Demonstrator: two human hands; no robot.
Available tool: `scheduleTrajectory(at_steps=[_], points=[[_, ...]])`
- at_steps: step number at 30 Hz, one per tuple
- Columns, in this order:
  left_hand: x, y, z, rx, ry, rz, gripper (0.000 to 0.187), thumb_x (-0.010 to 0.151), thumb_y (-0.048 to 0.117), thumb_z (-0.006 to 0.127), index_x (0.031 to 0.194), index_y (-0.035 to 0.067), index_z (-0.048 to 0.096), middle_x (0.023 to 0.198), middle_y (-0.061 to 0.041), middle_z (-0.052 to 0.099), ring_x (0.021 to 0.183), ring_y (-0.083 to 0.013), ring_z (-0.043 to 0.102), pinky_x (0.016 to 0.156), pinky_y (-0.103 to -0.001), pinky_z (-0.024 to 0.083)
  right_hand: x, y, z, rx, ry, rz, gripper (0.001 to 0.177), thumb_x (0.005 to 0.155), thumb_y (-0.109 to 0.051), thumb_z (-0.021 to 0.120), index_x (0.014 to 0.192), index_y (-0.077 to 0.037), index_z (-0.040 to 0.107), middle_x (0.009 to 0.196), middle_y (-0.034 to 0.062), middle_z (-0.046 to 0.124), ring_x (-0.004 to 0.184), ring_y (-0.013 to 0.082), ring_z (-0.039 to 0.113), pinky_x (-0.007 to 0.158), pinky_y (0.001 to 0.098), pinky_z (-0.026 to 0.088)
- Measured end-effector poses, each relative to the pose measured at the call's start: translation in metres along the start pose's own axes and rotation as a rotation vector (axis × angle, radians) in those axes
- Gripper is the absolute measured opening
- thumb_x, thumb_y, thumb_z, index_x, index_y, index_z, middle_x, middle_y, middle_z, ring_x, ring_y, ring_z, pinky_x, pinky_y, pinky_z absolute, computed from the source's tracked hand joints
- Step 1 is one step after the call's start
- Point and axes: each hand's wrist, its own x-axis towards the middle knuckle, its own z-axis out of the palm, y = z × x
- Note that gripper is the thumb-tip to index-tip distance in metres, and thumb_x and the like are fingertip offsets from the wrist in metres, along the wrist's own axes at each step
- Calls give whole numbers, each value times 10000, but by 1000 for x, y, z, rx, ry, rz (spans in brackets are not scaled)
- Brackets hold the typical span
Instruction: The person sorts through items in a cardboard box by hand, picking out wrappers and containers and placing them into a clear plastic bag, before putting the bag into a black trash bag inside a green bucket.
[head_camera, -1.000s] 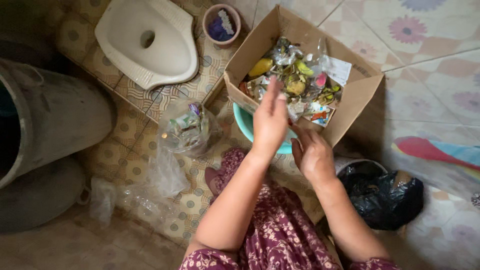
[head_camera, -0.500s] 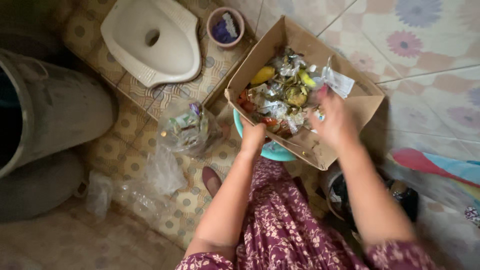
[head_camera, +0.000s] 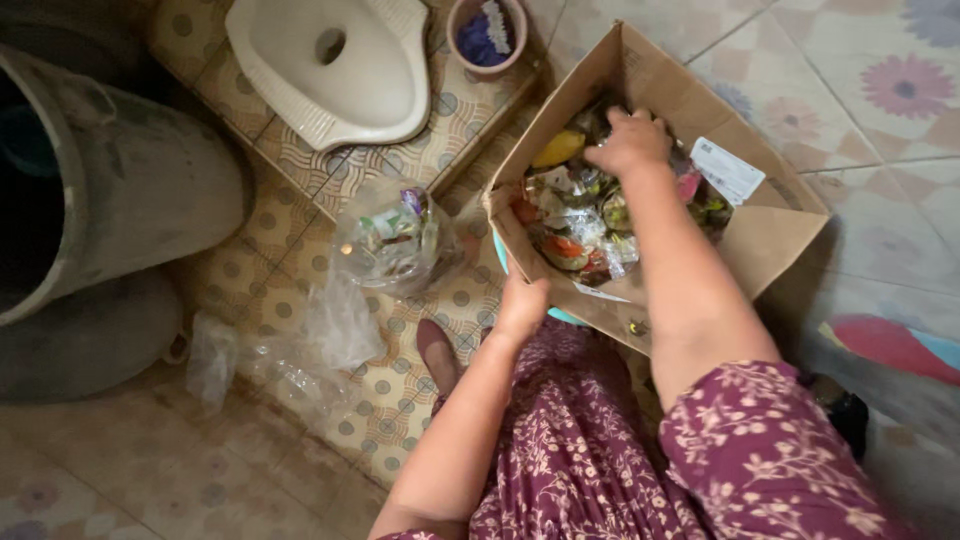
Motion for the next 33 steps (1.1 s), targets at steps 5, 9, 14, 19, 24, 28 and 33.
scheduleTrajectory(at_steps=[5,9,14,19,24,28,33], points=[[10,-19,2,174,1,-185,635,893,87,594,1500,9,428,1297,-263,677,1187,-366,652,1017,-412,517,-10,29,29,151,94,-198,792,769,-516,814,1452,-182,596,1313,250,634,1199,436,602,1014,513,488],[13,-18,18,115,129,173,925,819,17,579,1634,5,141,1455,-328,522,1317,-440,547,1106,-415,436,-33,42,30,177,128,-216,725,779,-492,845,1393,-160,650,1332,260,640,1203,424,611,1009,516,493],[1,16,24,120,73,-46,1059,778,81,611,1616,-19,-30,1343,-341,565,1220,-435,608,1047,-391,468,-26,48,25,138,238,-192,651,807,-537,880,1323,-174,718,1267,303,628,1176,443,602,1007,490,500],[8,35,28,180,82,-116,1063,810,126,641,1637,-33,-8,1235,-368,623,1145,-482,641,1018,-426,491,-2,44,31,237,140,-145,677,784,-542,865,1300,-140,693,1182,258,689,1096,434,649,942,509,510],[-5,25,14,85,121,65,960,819,27,612,1625,-10,90,1485,-345,460,1368,-440,489,1144,-397,381,18,70,23,234,-136,-148,661,764,-559,828,1268,-140,739,1182,218,744,1113,381,706,981,492,542],[-19,7,5,-103,25,161,964,768,-49,574,1611,15,113,1588,-266,370,1469,-350,370,1195,-350,300,17,83,44,249,271,-394,960,670,-543,987,1387,-37,599,1241,354,595,1134,520,586,908,569,485],[-3,-1,3,-133,51,146,875,819,-37,547,1601,30,162,1502,-225,469,1384,-325,472,1147,-346,377,-3,55,35,291,28,-186,872,676,-476,934,1415,-180,580,1216,228,682,1116,410,648,949,495,504]])
